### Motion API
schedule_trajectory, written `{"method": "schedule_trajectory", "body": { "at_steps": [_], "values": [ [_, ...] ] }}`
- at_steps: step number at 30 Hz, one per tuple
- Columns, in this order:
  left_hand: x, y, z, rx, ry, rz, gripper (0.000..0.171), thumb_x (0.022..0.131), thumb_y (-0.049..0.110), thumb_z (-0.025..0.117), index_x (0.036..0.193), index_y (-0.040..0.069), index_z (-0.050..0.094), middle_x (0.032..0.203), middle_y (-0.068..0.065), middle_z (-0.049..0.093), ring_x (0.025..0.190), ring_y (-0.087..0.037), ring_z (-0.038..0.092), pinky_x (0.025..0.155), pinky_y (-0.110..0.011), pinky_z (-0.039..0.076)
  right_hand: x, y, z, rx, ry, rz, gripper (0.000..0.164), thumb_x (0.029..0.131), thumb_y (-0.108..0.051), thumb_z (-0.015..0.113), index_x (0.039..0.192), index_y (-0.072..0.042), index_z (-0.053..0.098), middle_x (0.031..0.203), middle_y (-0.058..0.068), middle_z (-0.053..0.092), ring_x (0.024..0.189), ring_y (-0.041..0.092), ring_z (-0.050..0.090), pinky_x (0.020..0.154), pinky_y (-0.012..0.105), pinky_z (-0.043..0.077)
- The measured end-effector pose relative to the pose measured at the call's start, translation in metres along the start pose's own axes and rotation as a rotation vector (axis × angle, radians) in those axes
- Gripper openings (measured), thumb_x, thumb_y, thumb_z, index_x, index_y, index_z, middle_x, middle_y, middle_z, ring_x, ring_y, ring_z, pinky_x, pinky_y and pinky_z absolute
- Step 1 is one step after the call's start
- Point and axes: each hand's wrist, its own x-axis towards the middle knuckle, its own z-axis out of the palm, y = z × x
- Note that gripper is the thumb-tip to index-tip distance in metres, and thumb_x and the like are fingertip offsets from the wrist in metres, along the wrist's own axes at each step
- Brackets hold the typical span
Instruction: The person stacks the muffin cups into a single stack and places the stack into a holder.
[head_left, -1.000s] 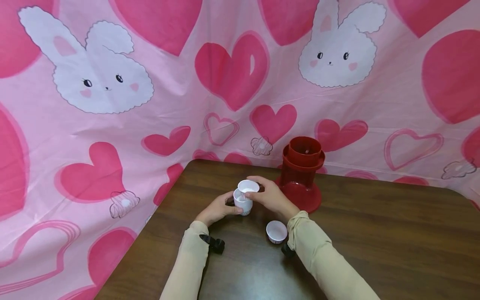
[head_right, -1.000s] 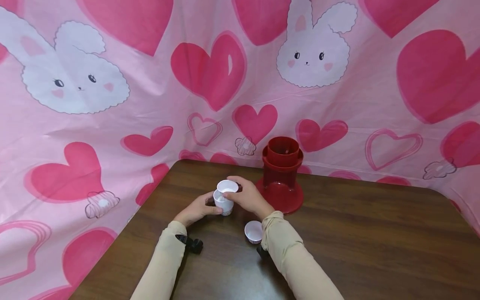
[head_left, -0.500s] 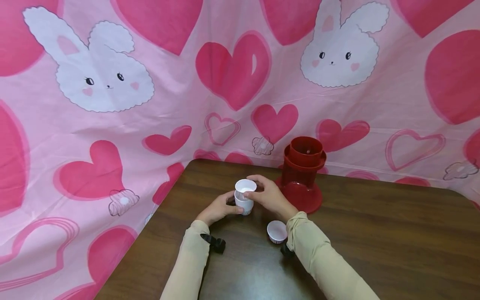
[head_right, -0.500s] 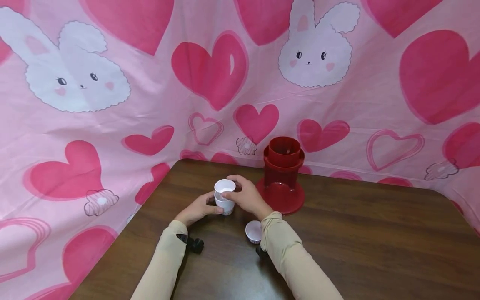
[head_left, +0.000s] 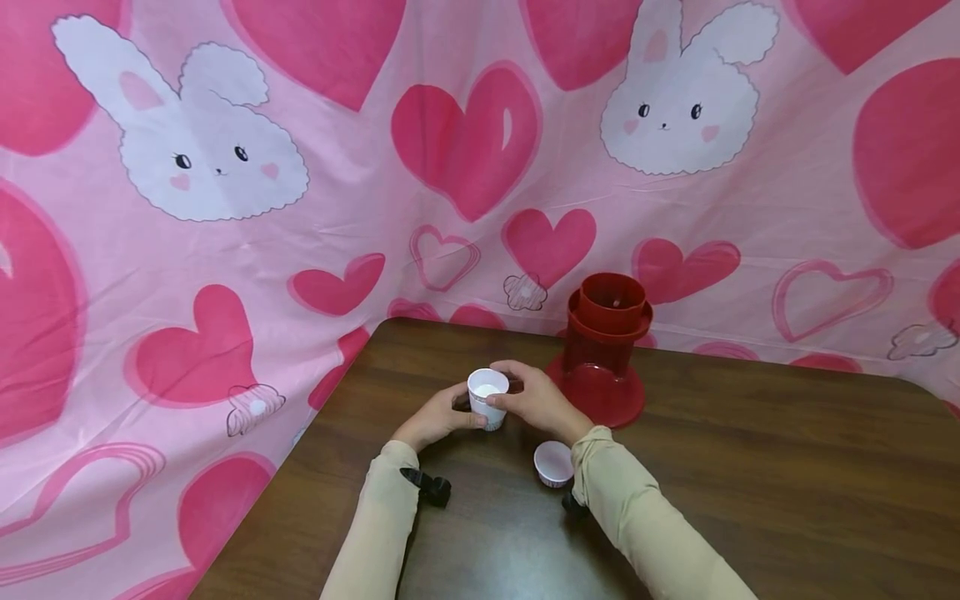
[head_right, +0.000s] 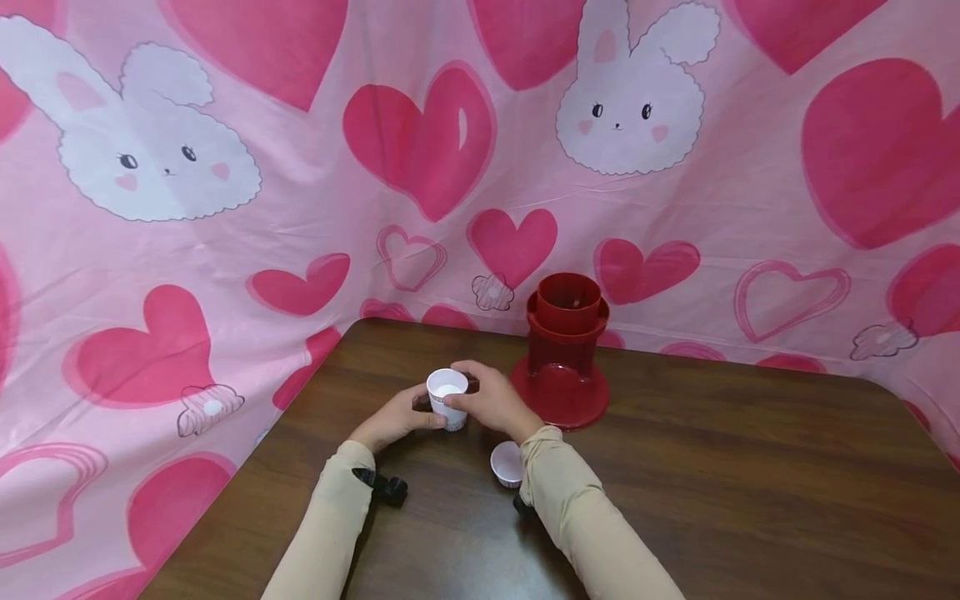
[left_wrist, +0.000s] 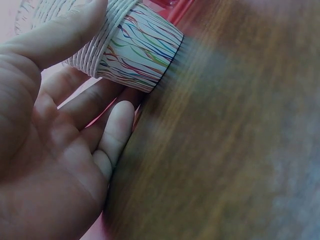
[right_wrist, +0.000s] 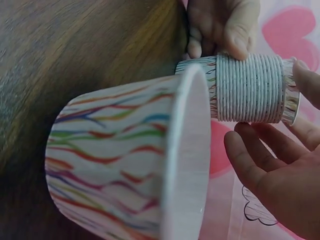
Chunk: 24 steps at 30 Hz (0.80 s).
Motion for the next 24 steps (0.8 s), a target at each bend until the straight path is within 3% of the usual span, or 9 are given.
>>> {"method": "schedule_trajectory", "body": {
  "at_steps": [16, 24],
  "values": [
    [0.0039, -0.0025, -0.0015, 0.025, 0.024, -0.001, 0.064, 0.090, 0.018, 0.078, 0.147, 0.007, 0.050, 0.136, -0.011, 0.058, 0.124, -0.028, 0.053, 0.103, -0.047, 0.044, -0.0036, 0.0038, -0.0011, -0.055, -0.017, 0.025, 0.052, 0.088, -0.016, 0.080, 0.135, -0.004, 0.062, 0.121, 0.012, 0.068, 0.107, 0.028, 0.067, 0.088, 0.040, 0.055],
    [0.0007, -0.0017, -0.0008, 0.030, 0.036, -0.005, 0.065, 0.091, 0.018, 0.078, 0.148, 0.008, 0.049, 0.138, -0.012, 0.057, 0.125, -0.030, 0.051, 0.104, -0.049, 0.043, -0.0054, -0.0012, -0.0035, -0.237, -0.060, 0.006, 0.059, 0.090, -0.024, 0.078, 0.141, -0.004, 0.058, 0.132, 0.013, 0.064, 0.117, 0.031, 0.063, 0.099, 0.046, 0.049]
  ]
}}
